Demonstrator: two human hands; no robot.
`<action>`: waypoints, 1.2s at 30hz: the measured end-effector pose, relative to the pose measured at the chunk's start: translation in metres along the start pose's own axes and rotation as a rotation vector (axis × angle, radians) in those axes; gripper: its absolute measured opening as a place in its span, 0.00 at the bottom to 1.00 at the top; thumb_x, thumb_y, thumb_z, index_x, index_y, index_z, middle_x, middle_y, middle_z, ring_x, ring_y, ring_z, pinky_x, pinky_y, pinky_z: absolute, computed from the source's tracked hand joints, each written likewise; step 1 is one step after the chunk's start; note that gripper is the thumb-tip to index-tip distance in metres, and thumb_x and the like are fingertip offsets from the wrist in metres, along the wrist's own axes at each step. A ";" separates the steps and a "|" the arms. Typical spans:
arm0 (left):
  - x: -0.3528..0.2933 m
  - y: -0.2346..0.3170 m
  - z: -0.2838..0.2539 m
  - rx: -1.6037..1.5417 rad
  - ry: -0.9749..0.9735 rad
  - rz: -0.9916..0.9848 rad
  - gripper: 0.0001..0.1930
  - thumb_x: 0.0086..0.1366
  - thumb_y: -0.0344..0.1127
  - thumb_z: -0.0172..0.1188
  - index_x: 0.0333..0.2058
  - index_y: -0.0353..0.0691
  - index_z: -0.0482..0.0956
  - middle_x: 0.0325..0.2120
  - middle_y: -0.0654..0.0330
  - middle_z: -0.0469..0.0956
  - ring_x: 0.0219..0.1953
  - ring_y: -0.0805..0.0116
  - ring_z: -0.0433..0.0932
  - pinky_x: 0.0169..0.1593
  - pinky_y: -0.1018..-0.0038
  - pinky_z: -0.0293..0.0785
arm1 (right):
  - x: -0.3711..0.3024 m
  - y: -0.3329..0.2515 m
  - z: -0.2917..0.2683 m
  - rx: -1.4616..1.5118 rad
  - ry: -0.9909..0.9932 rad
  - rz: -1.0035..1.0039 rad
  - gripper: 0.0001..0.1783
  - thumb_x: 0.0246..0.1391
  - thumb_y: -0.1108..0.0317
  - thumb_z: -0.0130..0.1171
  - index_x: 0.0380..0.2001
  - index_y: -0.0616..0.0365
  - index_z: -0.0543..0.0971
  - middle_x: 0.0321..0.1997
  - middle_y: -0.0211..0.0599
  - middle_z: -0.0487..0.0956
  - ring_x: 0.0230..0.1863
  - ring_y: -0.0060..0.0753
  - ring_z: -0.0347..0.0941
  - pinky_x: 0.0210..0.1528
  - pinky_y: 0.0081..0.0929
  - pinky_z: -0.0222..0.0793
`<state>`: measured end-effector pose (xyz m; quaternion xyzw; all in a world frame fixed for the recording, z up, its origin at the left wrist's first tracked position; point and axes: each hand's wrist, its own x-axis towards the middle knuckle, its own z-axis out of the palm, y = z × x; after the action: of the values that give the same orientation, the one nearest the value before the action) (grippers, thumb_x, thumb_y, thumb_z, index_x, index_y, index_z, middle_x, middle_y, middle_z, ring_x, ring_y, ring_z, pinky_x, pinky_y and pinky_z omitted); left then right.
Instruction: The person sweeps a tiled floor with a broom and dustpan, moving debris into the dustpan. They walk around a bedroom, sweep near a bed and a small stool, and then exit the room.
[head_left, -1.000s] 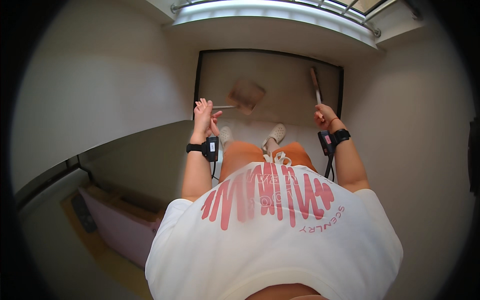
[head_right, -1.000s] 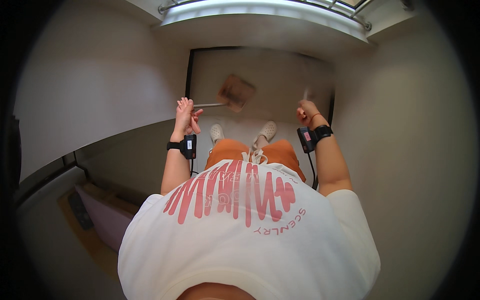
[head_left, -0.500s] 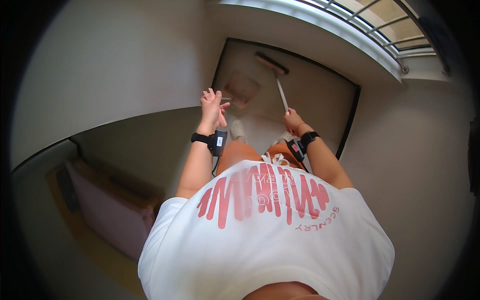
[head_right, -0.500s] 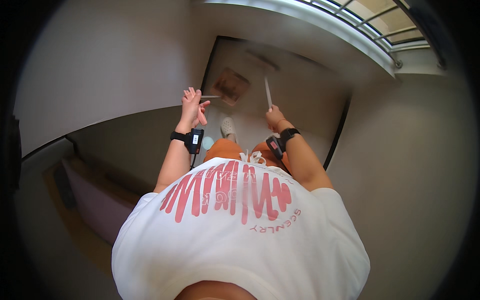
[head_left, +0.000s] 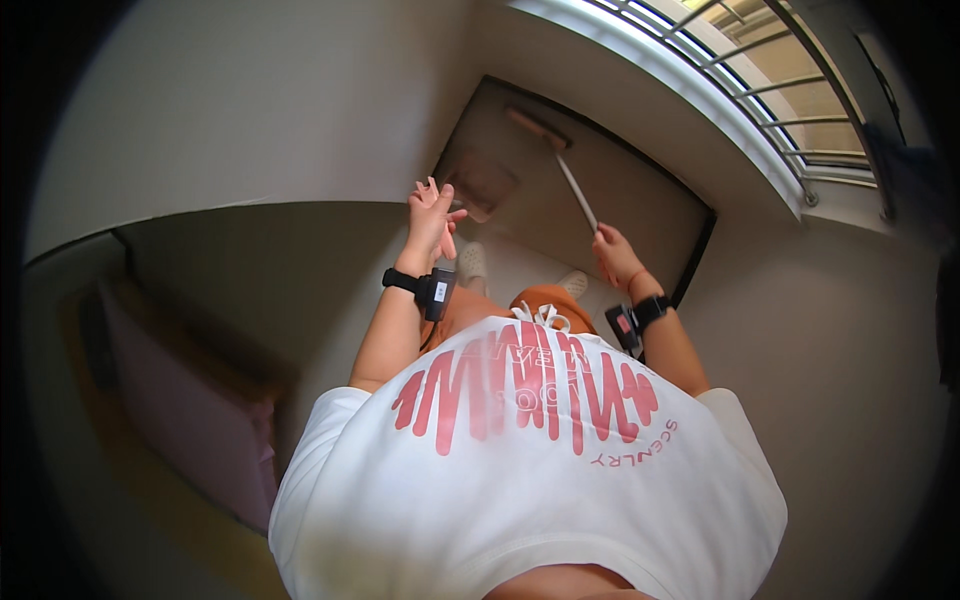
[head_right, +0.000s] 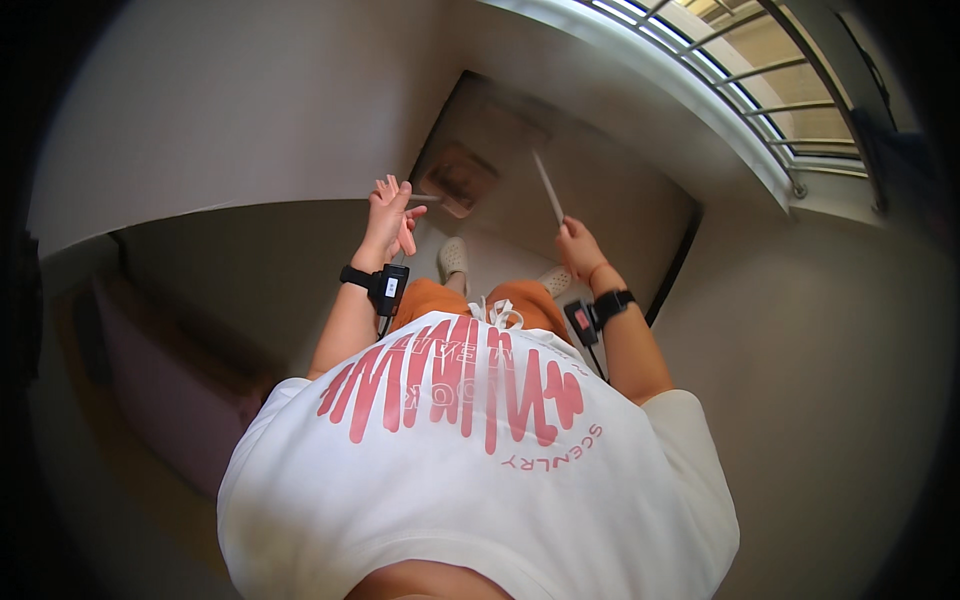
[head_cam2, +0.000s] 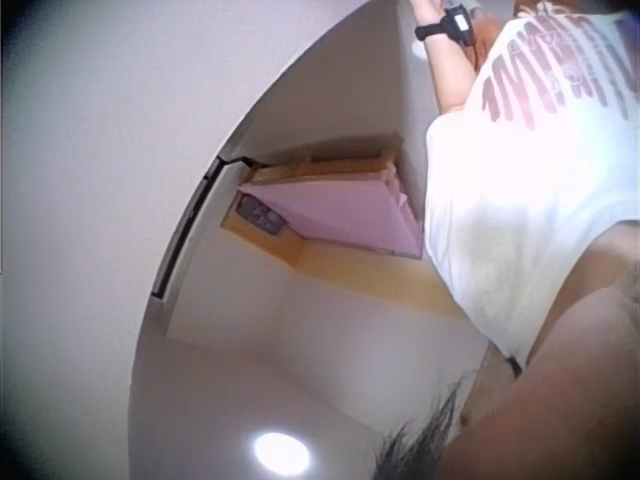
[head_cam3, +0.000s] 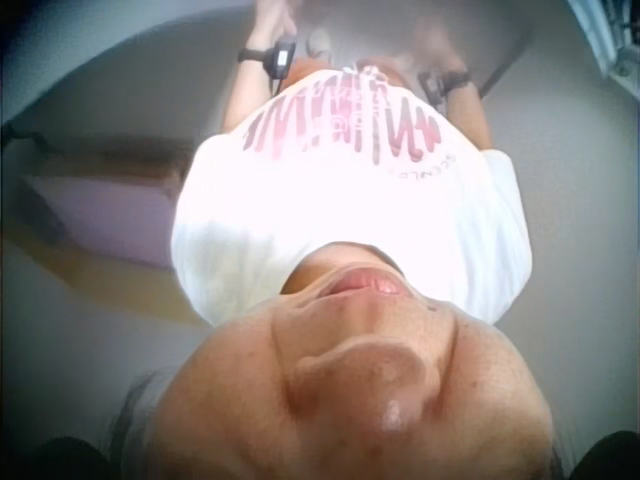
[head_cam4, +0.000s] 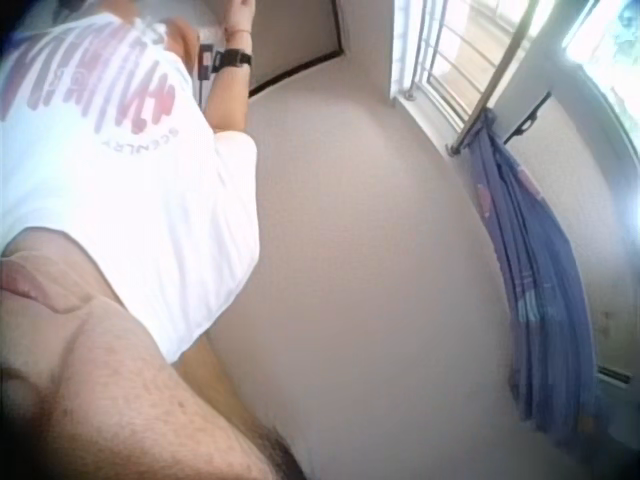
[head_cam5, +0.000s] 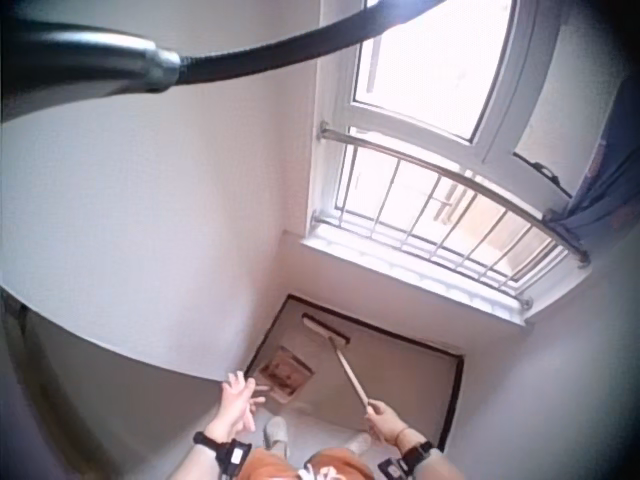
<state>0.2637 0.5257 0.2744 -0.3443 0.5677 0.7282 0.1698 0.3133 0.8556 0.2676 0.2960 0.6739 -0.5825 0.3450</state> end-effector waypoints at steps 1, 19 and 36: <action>0.000 0.000 -0.001 -0.002 -0.012 0.012 0.29 0.58 0.47 0.60 0.46 0.41 0.52 0.36 0.56 0.66 0.27 0.70 0.75 0.19 0.82 0.64 | 0.030 0.002 0.001 0.001 0.054 -0.063 0.24 0.59 0.60 0.41 0.57 0.57 0.60 0.21 0.28 0.68 0.13 0.20 0.60 0.12 0.21 0.56; 0.008 -0.001 0.006 0.057 -0.077 0.010 0.30 0.58 0.41 0.60 0.48 0.39 0.49 0.38 0.54 0.66 0.27 0.69 0.76 0.20 0.81 0.67 | 0.005 0.051 -0.013 -0.563 0.007 0.199 0.25 0.54 0.61 0.44 0.57 0.41 0.63 0.24 0.33 0.71 0.15 0.25 0.61 0.16 0.24 0.60; -0.015 0.011 0.021 0.464 -0.357 0.009 0.26 0.58 0.38 0.59 0.48 0.45 0.53 0.34 0.59 0.68 0.22 0.73 0.74 0.21 0.79 0.66 | -0.051 0.107 -0.037 0.317 0.253 0.166 0.29 0.53 0.61 0.50 0.59 0.42 0.57 0.16 0.25 0.61 0.11 0.16 0.54 0.10 0.16 0.47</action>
<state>0.2610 0.5444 0.2954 -0.1602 0.6816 0.6289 0.3380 0.4247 0.9083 0.2493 0.4717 0.5851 -0.6089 0.2537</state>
